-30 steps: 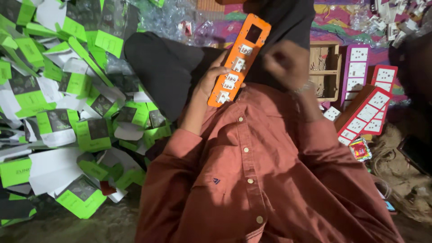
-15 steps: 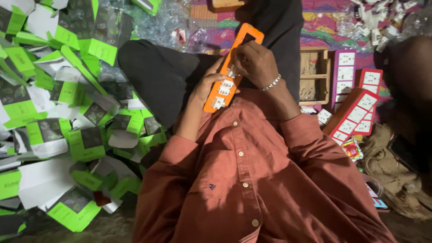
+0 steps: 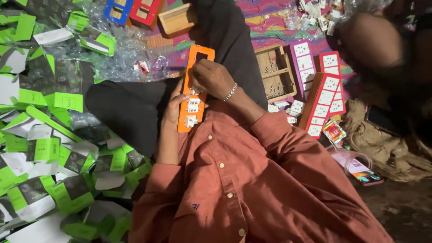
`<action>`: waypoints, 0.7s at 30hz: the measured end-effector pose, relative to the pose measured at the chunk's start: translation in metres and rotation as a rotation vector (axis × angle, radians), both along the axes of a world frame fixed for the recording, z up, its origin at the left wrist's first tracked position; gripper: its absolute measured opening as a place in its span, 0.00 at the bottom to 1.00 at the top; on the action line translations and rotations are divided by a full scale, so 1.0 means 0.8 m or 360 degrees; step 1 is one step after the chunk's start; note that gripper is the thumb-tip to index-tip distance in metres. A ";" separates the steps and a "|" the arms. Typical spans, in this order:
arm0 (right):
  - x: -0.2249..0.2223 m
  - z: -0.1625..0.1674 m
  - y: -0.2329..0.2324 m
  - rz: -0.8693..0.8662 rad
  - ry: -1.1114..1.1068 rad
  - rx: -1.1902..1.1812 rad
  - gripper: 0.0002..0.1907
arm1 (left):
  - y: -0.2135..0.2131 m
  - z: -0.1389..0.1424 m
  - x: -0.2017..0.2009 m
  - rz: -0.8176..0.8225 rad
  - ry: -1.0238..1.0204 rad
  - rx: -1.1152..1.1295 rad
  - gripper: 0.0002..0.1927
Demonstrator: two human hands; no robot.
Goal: The person assembles a power strip by inserting white socket modules into an orange housing. They repeatedly pick up sockets, align them, and press them into place while sitting on the floor surrounded by packaging materials.
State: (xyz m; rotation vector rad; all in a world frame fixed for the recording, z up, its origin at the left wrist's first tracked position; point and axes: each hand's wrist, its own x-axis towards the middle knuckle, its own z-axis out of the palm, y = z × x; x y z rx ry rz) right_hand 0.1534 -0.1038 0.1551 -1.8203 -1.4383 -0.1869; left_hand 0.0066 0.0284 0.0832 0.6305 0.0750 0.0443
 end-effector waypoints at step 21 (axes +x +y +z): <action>-0.006 -0.008 -0.002 -0.0074 -0.0017 -0.0055 0.11 | 0.002 -0.018 -0.001 0.0016 0.0000 0.0041 0.43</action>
